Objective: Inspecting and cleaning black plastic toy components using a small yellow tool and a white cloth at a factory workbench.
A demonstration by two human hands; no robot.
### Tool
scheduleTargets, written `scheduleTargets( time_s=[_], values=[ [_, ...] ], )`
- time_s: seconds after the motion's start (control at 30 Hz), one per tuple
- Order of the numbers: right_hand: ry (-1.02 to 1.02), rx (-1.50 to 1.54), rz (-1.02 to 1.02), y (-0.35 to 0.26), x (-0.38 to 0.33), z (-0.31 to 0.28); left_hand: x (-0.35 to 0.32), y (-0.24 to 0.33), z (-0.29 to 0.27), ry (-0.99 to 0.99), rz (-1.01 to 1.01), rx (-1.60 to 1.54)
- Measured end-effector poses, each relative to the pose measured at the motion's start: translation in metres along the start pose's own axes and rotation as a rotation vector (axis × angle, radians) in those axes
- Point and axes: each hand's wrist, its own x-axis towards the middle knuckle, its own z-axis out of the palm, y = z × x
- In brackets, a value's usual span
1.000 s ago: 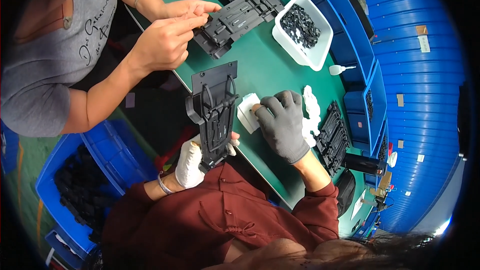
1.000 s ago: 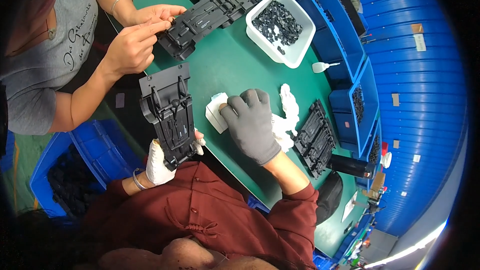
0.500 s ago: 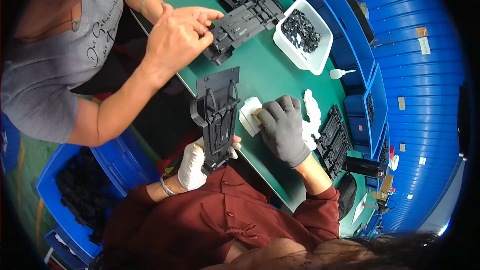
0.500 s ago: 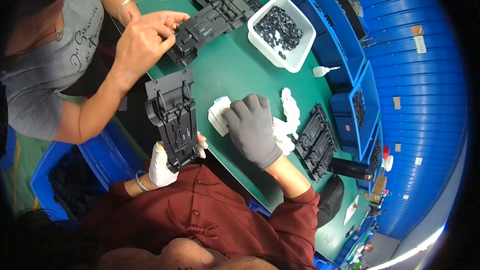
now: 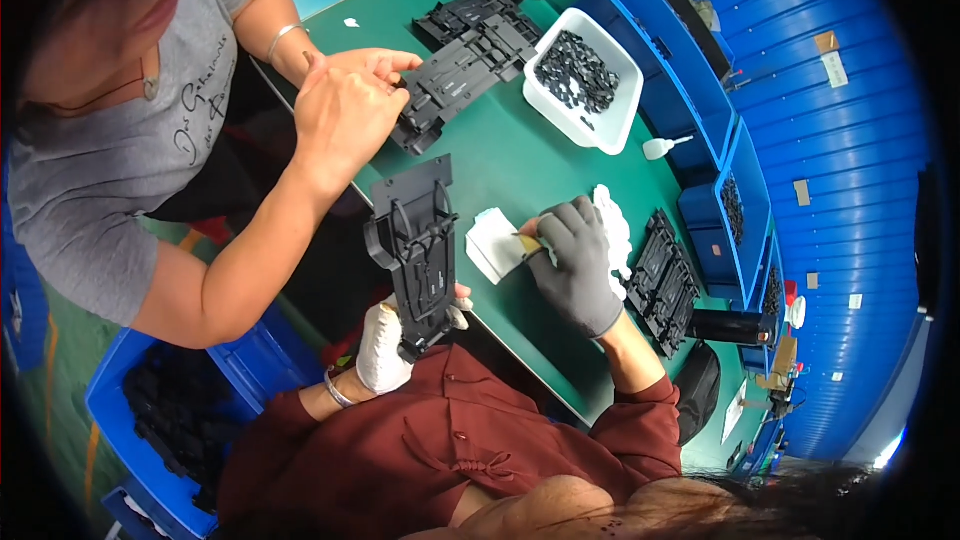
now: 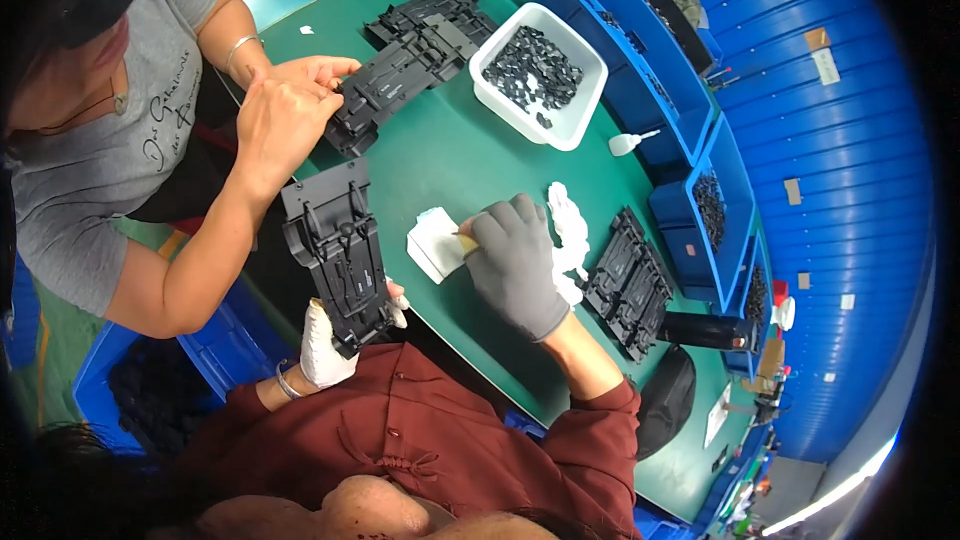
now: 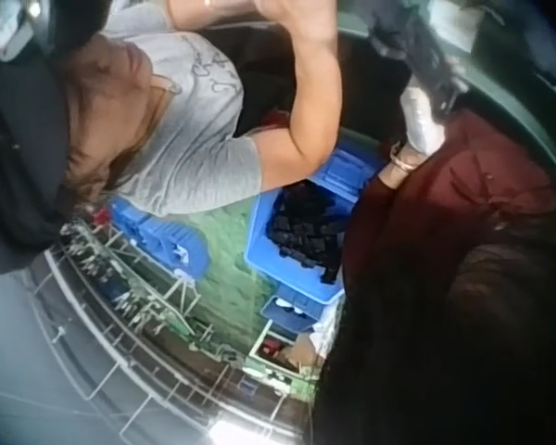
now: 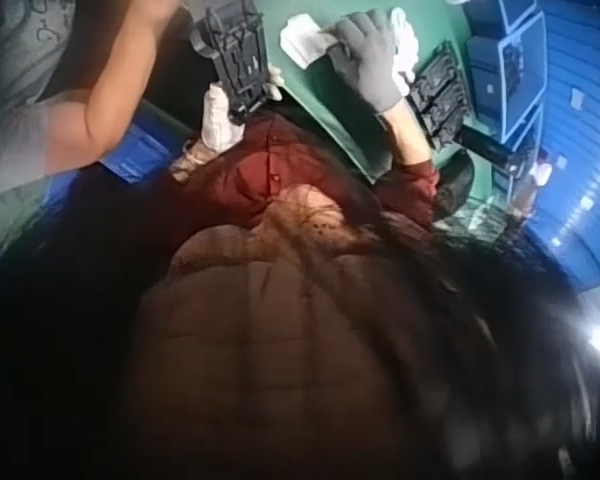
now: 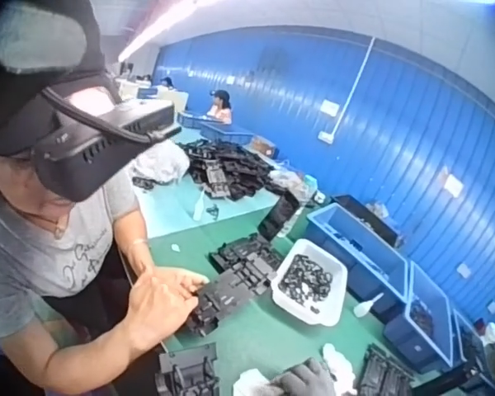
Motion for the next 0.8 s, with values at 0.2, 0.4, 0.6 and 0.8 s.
scheduleTargets(
  time_s=[0.2, 0.4, 0.6, 0.8],
  values=[
    [-0.157, 0.119, 0.258, 0.013, -0.002, -0.015, 0.000, 0.002, 0.002, 0.010, -0.034, 0.022],
    [-0.320, 0.230, 0.385, 0.021, 0.001, -0.012, 0.002, 0.005, 0.004, -0.002, -0.048, 0.050],
    [-0.358, 0.170, 0.374, 0.026, 0.000, -0.005, 0.000, 0.005, 0.006, 0.002, -0.047, 0.061],
    [-0.254, 0.058, 0.303, 0.025, -0.002, 0.006, 0.001, 0.005, 0.005, 0.012, -0.060, 0.052]
  ],
)
